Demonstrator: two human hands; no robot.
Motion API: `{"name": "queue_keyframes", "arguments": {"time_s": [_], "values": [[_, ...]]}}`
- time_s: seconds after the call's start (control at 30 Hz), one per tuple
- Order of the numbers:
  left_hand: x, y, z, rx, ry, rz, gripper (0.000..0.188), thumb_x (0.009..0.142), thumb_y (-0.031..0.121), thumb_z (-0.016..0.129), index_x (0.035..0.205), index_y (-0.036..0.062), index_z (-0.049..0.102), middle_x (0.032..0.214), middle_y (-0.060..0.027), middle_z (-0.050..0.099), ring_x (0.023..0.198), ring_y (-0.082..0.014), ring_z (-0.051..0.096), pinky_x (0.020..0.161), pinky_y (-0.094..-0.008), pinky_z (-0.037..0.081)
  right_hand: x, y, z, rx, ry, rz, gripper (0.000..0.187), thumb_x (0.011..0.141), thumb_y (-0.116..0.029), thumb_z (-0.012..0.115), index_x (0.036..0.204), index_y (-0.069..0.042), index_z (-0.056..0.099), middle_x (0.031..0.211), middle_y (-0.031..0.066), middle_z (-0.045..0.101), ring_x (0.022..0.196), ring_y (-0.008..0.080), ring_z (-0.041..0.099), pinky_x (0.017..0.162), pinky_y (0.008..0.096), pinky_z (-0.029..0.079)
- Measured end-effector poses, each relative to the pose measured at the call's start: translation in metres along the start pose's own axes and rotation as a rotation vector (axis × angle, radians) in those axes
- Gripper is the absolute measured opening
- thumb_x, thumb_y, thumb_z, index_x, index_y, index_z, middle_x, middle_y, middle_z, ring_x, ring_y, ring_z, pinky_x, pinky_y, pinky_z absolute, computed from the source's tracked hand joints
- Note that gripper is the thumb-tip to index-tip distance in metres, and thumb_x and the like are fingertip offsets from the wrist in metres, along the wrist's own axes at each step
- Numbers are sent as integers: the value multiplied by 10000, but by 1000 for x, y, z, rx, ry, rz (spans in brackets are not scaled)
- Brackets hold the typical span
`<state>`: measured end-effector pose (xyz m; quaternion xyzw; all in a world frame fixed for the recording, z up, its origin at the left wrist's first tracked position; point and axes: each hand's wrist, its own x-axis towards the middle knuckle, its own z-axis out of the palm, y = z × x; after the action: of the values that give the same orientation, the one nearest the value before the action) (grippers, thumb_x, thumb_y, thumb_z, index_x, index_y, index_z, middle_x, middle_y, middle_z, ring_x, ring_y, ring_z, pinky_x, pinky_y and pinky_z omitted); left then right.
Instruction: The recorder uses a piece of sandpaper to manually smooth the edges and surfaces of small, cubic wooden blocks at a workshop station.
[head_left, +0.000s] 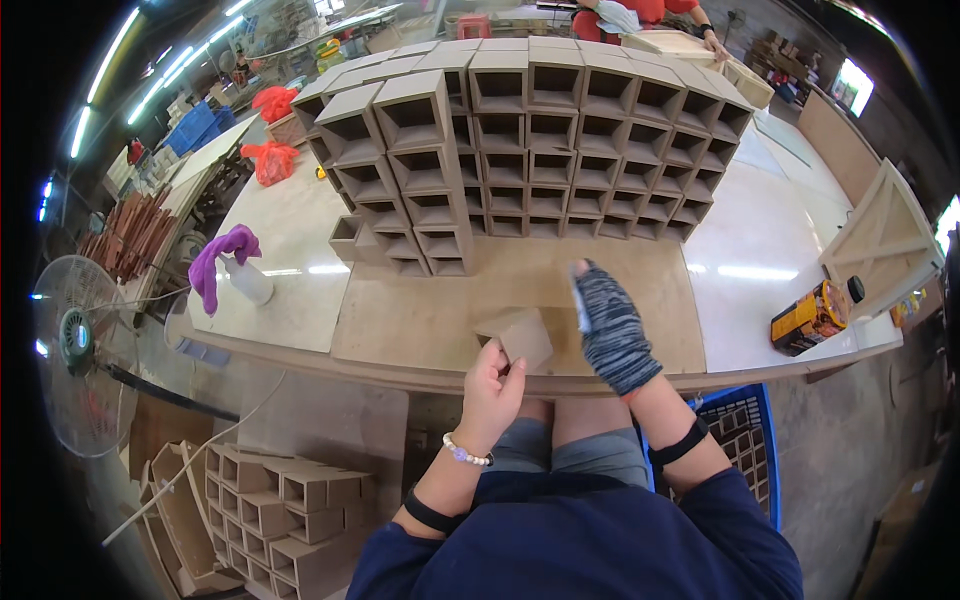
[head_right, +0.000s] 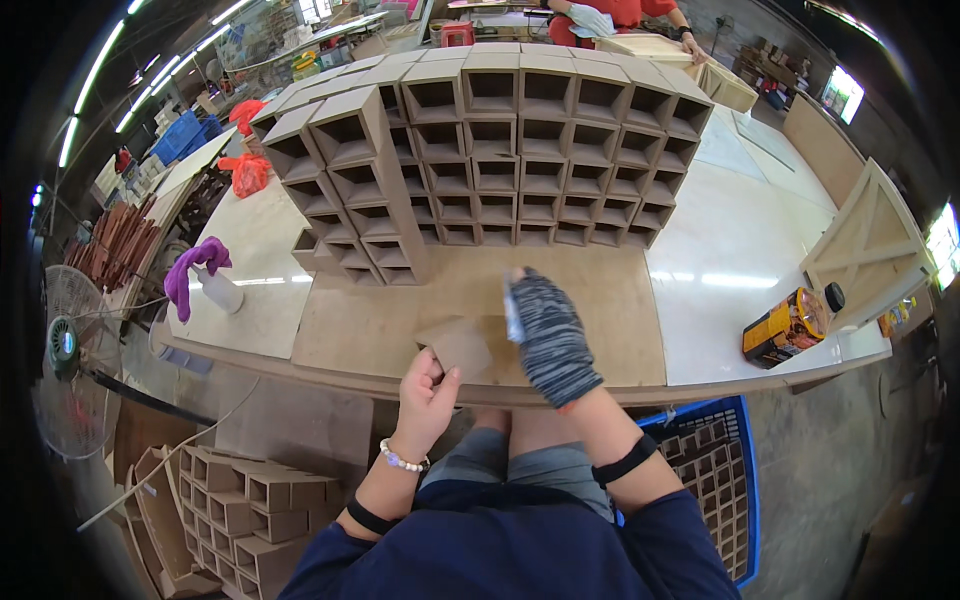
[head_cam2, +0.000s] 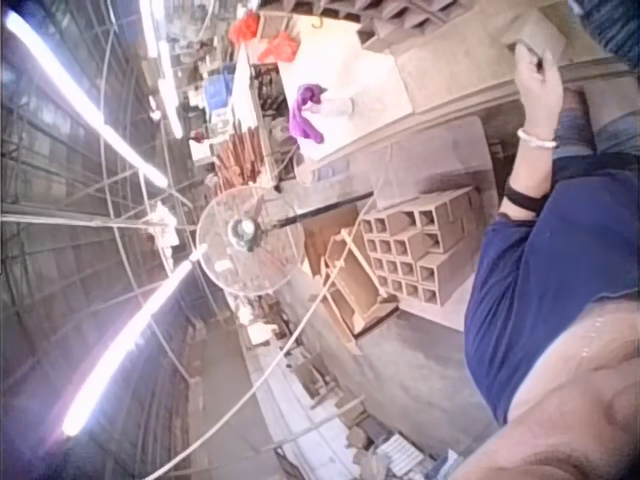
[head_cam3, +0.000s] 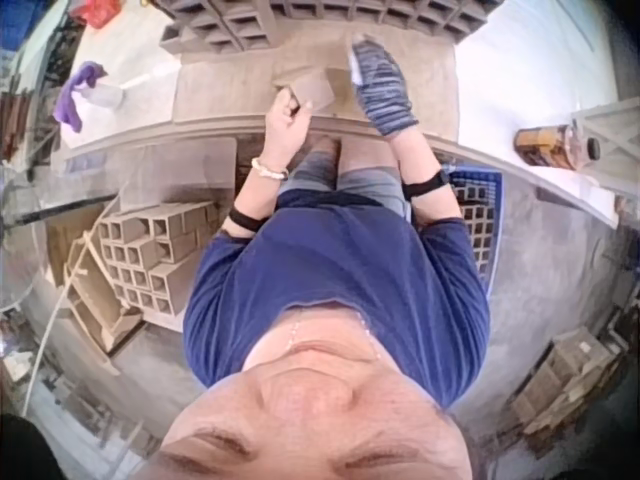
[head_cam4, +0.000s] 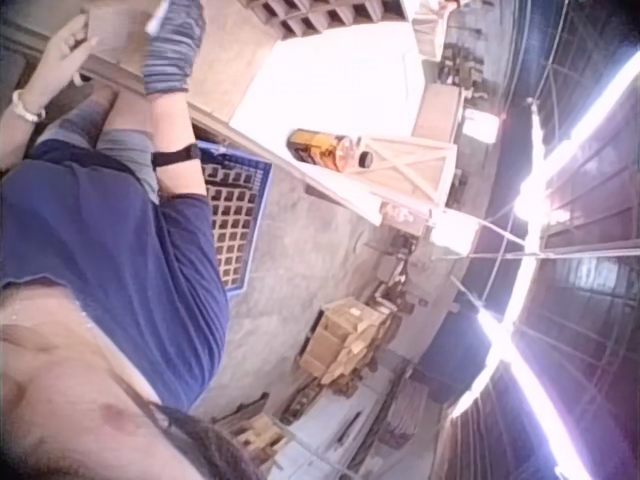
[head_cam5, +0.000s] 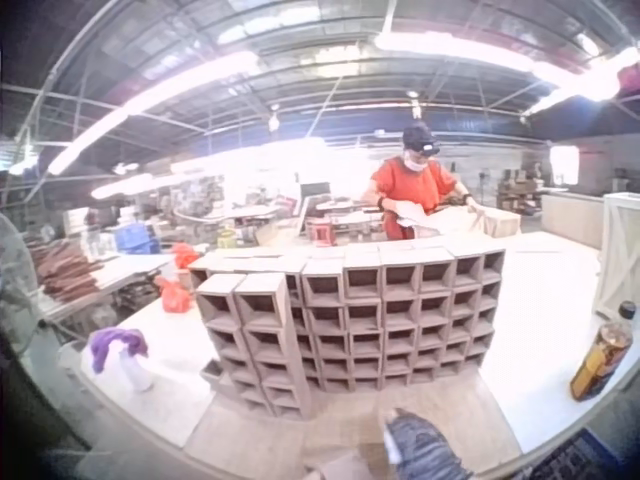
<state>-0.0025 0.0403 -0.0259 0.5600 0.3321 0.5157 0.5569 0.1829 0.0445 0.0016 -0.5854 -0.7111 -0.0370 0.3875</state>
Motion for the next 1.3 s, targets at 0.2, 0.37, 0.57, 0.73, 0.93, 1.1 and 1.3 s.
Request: {"name": "queue_keyframes", "arguments": {"time_s": [0.2, 0.37, 0.57, 0.73, 0.93, 1.1, 1.3], "values": [[-4, -1, 6, 528, 9, 355, 276, 779, 45, 557, 1044, -13, 502, 607, -153, 550, 504, -313, 557, 484, -338, 438, 5, -51, 4, -135, -297, -251, 409, 810, -109, 465, 1217, -63, 462, 1204, 150, 497, 1098, 298, 479, 965, 422, 335], [-2, -9, 7, 604, -52, 269, 312, 756, 52, 563, 1054, -8, 495, 645, -172, 556, 583, -344, 561, 505, -380, 435, -9, -18, 19, -233, -289, -74, 421, 808, -153, 482, 1220, -67, 459, 1188, 145, 511, 1104, 299, 478, 976, 439, 315], [-8, -8, 9, 636, -89, 290, 272, 721, 14, 551, 986, -18, 501, 659, -178, 539, 614, -353, 543, 526, -422, 422, -7, -16, 14, -211, -247, -73, 427, 808, -212, 467, 1212, -72, 472, 1219, 146, 499, 1113, 285, 488, 951, 461, 342], [-9, -9, 11, 658, -57, 409, 254, 681, -10, 542, 933, -10, 507, 661, -179, 529, 609, -351, 521, 538, -424, 416, -23, -42, 16, -201, -241, -234, 418, 803, -133, 491, 1206, -27, 451, 1144, 171, 524, 1090, 314, 484, 959, 420, 337], [-10, -13, 11, 731, -109, 353, 300, 684, -10, 541, 984, -10, 522, 635, -174, 527, 612, -353, 521, 532, -438, 413, -12, -31, 7, -228, -410, -58, 451, 785, -131, 505, 1222, -37, 445, 1167, 180, 511, 1091, 302, 487, 941, 424, 358], [-13, -12, 5, 644, -88, 311, 160, 736, 21, 555, 891, 3, 518, 657, -164, 535, 599, -351, 523, 524, -419, 417, -9, -42, -3, -51, -357, -40, 426, 794, -132, 499, 1210, -52, 463, 1180, 175, 503, 1133, 296, 460, 980, 428, 323], [-13, -8, 8, 625, -105, 237, 151, 747, 28, 561, 884, -9, 509, 669, -168, 545, 594, -338, 543, 514, -398, 420, -15, 8, 14, -181, -177, 85, 416, 792, -122, 512, 1199, -49, 468, 1176, 178, 503, 1128, 324, 453, 989, 425, 311]]}}
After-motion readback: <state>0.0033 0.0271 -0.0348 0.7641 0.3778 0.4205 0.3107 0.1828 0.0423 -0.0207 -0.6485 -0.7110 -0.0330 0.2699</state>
